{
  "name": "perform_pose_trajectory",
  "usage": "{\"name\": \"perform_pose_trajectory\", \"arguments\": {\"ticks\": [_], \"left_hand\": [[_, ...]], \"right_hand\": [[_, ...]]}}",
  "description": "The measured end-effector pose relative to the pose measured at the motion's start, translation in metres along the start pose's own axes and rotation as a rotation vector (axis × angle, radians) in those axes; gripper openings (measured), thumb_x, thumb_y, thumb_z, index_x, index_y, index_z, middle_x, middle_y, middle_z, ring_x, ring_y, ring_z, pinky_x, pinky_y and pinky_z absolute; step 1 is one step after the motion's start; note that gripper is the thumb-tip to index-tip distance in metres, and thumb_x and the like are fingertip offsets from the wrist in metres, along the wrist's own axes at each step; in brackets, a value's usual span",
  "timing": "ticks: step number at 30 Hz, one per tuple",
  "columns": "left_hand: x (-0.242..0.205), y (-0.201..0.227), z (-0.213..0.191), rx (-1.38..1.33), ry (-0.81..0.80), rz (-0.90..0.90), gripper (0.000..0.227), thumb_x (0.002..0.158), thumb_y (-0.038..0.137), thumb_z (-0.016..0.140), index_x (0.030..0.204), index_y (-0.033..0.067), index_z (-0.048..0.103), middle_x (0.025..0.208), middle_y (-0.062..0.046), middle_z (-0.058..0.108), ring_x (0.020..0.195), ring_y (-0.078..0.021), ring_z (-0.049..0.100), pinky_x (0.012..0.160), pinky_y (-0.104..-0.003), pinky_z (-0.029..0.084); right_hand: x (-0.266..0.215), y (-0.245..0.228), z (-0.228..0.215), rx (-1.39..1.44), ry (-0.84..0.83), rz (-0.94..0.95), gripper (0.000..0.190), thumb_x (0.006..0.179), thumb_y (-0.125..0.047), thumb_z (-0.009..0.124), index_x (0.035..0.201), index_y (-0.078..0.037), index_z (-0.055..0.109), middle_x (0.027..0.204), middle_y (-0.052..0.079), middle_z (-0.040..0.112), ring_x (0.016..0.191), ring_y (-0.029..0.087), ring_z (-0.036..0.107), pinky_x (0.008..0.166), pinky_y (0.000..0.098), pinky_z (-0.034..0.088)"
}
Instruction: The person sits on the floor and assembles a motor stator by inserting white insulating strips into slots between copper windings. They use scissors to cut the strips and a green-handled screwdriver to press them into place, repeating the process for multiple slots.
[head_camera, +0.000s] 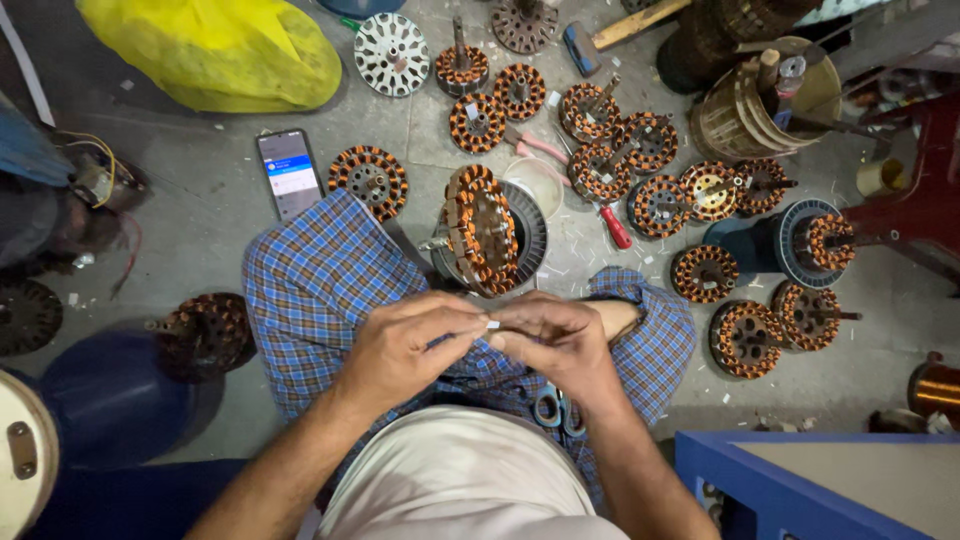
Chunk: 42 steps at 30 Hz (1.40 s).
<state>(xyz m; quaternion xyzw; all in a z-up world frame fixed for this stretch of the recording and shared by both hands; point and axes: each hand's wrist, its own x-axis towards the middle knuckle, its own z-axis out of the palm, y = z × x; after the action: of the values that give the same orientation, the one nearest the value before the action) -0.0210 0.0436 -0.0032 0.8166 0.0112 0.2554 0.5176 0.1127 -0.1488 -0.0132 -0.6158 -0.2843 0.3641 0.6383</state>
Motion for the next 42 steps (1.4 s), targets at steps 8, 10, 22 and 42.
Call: {"name": "perform_pose_trajectory", "arguments": {"ticks": [8,10,22,42], "left_hand": [[0.03,-0.035,-0.013,0.194,0.023,0.101,0.078,0.07,0.033,0.095,0.138,0.0134,0.06,0.143,-0.009,0.058,0.137,-0.0317,0.054,0.117,-0.045,0.045],[0.045,-0.053,-0.013,0.185,-0.025,0.013,0.117,0.053,0.041,0.098,0.151,0.0093,0.04,0.155,-0.021,0.038,0.143,-0.0393,0.04,0.118,-0.048,0.035],[0.072,-0.078,0.017,-0.067,-0.158,-0.021,0.13,0.053,0.034,0.101,0.161,0.016,0.031,0.166,-0.024,0.026,0.155,-0.043,0.034,0.125,-0.047,0.036],[0.097,-0.059,0.006,-0.035,-0.349,-0.109,0.092,0.086,0.035,0.078,0.163,0.0271,0.029,0.168,-0.026,0.02,0.152,-0.0461,0.034,0.117,-0.049,0.041]], "right_hand": [[0.016,0.013,-0.001,-0.06,0.162,-0.148,0.022,0.089,0.01,0.074,0.11,0.007,0.073,0.107,0.012,0.072,0.095,0.017,0.071,0.084,0.0272,0.058],[0.019,0.011,0.0,-0.153,0.195,-0.221,0.022,0.088,0.011,0.074,0.11,0.006,0.073,0.106,0.011,0.071,0.096,0.016,0.07,0.084,0.0264,0.056],[0.025,-0.002,0.002,-0.432,0.317,-0.382,0.024,0.088,0.01,0.074,0.111,0.005,0.073,0.111,0.011,0.072,0.102,0.017,0.07,0.089,0.0261,0.057],[0.032,-0.002,0.005,-0.57,0.621,-0.433,0.018,0.087,0.006,0.077,0.105,0.001,0.075,0.098,0.008,0.071,0.083,0.011,0.069,0.073,0.0214,0.057]]}}
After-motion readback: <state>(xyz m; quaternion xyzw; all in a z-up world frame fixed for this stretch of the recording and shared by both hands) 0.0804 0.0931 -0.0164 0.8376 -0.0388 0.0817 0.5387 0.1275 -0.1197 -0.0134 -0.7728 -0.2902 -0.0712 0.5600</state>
